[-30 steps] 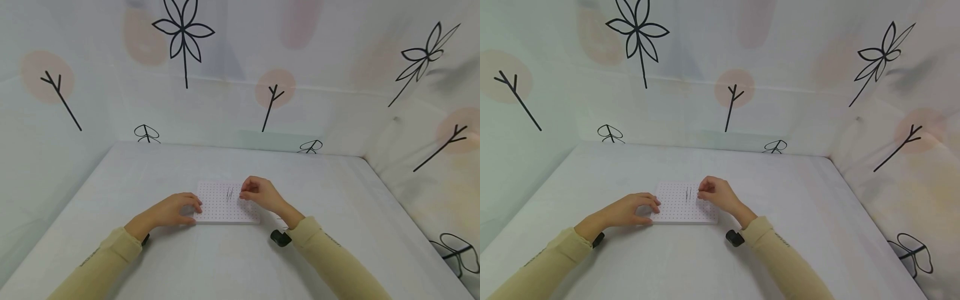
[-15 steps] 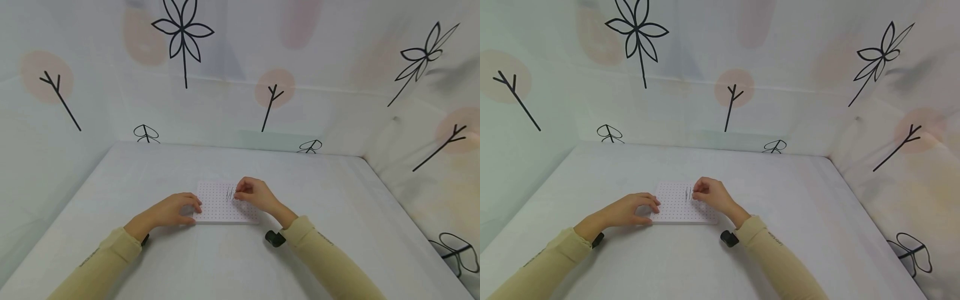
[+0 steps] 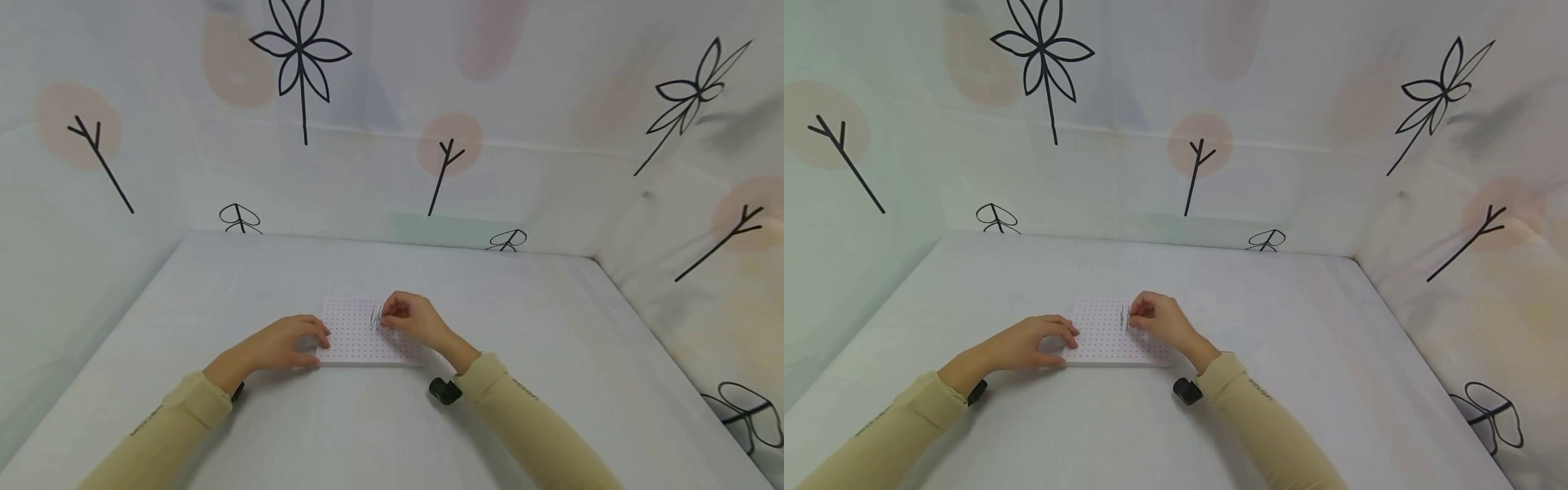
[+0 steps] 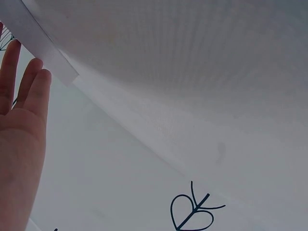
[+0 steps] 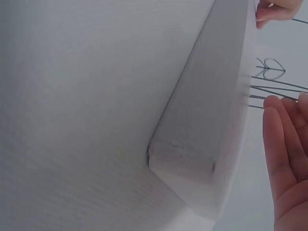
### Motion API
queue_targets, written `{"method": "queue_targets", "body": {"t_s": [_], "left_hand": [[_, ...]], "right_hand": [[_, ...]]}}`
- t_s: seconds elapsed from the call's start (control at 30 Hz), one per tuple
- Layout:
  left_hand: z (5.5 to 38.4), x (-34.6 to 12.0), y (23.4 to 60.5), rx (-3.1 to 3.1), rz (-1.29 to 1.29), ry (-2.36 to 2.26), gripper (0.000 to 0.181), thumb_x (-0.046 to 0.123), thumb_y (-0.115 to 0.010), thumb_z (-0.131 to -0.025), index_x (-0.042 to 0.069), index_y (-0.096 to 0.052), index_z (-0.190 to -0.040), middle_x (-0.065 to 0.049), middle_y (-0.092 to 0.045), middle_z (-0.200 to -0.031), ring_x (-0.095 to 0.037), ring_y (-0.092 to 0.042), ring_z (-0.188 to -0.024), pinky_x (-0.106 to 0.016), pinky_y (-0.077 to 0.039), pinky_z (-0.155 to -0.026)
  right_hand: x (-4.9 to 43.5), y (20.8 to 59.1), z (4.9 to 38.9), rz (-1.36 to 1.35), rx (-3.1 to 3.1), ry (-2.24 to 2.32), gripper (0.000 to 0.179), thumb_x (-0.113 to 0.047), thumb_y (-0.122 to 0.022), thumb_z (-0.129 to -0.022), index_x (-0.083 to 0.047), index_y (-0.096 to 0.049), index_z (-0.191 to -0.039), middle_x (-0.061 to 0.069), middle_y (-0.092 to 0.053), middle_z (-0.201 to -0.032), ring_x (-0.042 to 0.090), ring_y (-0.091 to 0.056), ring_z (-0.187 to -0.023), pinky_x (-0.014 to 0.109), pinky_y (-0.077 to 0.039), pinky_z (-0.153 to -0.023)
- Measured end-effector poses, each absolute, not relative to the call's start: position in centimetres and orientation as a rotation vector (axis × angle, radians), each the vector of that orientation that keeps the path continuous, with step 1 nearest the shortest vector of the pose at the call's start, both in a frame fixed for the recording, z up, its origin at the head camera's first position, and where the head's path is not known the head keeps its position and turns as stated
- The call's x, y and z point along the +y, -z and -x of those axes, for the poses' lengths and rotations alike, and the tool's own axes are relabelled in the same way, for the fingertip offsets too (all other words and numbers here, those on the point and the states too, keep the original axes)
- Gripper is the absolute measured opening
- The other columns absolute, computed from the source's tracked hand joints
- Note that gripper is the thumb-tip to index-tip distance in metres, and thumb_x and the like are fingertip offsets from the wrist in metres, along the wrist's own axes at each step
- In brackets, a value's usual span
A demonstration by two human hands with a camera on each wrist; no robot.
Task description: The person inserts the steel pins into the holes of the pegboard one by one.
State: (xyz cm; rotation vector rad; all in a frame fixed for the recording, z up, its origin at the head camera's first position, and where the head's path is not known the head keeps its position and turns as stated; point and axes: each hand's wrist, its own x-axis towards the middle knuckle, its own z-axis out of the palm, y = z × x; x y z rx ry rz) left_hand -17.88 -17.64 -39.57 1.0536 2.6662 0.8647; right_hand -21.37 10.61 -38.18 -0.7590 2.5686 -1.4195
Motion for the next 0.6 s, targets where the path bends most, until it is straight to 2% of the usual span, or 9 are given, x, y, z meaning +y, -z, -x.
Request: {"method": "queue_targets", "body": {"t_s": [0.2,0.6], "left_hand": [[17.83,-17.60,39.53,2.667,-1.049,-0.864,0.021,0.014,-0.075,-0.077,0.019,-0.067,-0.096,0.005,-0.057,-0.114,-0.019,-0.051,-0.112,-0.041,-0.039,-0.097],[17.83,-17.52,39.51,2.671,-1.046,-0.858,0.021,0.014,-0.075,-0.077,0.019,-0.067,-0.096,0.004,-0.058,-0.114,-0.020,-0.051,-0.112,-0.042,-0.039,-0.098]], "right_hand": [[10.27,38.44,21.40,0.760,2.585,1.350,0.011,-0.001,-0.069,-0.082,-0.007,-0.061,-0.086,-0.001,-0.061,-0.082,0.012,-0.059,-0.077,0.025,-0.051,-0.072],[10.45,38.09,21.21,0.765,2.618,1.310,0.010,-0.001,-0.068,-0.082,-0.006,-0.061,-0.087,0.001,-0.062,-0.084,0.013,-0.060,-0.079,0.025,-0.051,-0.074]]}}
